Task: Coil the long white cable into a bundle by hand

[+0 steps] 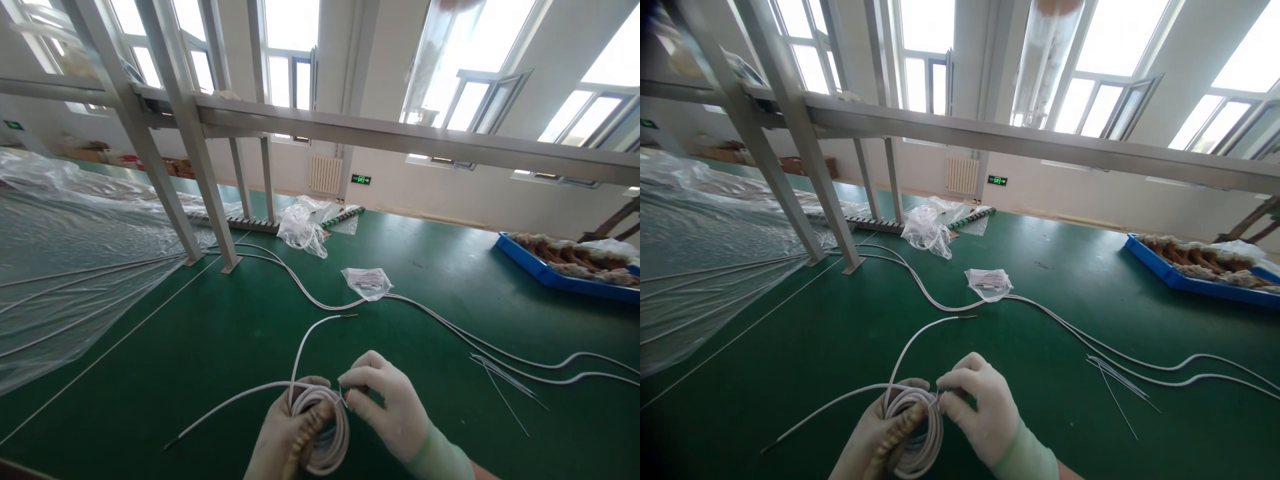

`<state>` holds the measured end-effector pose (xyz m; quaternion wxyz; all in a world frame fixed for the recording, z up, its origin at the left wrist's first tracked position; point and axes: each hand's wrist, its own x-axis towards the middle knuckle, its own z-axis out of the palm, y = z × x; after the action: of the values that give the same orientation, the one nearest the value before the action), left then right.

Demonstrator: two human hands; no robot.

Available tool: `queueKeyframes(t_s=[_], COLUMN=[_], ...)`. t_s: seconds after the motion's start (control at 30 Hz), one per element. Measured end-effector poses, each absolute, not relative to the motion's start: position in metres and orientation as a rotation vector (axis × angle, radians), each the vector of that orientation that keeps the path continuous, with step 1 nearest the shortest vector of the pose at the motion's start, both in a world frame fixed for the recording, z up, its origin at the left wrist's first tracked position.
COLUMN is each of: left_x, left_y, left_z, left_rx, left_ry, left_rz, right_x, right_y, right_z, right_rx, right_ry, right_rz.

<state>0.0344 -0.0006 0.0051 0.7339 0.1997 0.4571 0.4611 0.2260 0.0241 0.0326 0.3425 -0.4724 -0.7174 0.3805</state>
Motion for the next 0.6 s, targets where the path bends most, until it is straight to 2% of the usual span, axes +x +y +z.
queueKeyframes(t_s=[0.3, 0.43, 0.6], left_x=[0.038, 0.039, 0.028], left_y=[-0.004, -0.006, -0.012], left_z=[0.005, 0.008, -0.003], left_rx=[0.388, 0.352, 0.433], left_ry=[0.824, 0.947, 1.03], left_rz=[1.038, 1.023, 1.163], right_x=[0.212, 0.209, 0.206], right_y=[0.007, 0.007, -0.004], right_z=[0.013, 0.001, -0.003], right_rx=[-1.25, -1.344, -1.242], right_ry=[-2.007, -2.058, -2.116], right_rz=[0.779, 0.612, 0.113])
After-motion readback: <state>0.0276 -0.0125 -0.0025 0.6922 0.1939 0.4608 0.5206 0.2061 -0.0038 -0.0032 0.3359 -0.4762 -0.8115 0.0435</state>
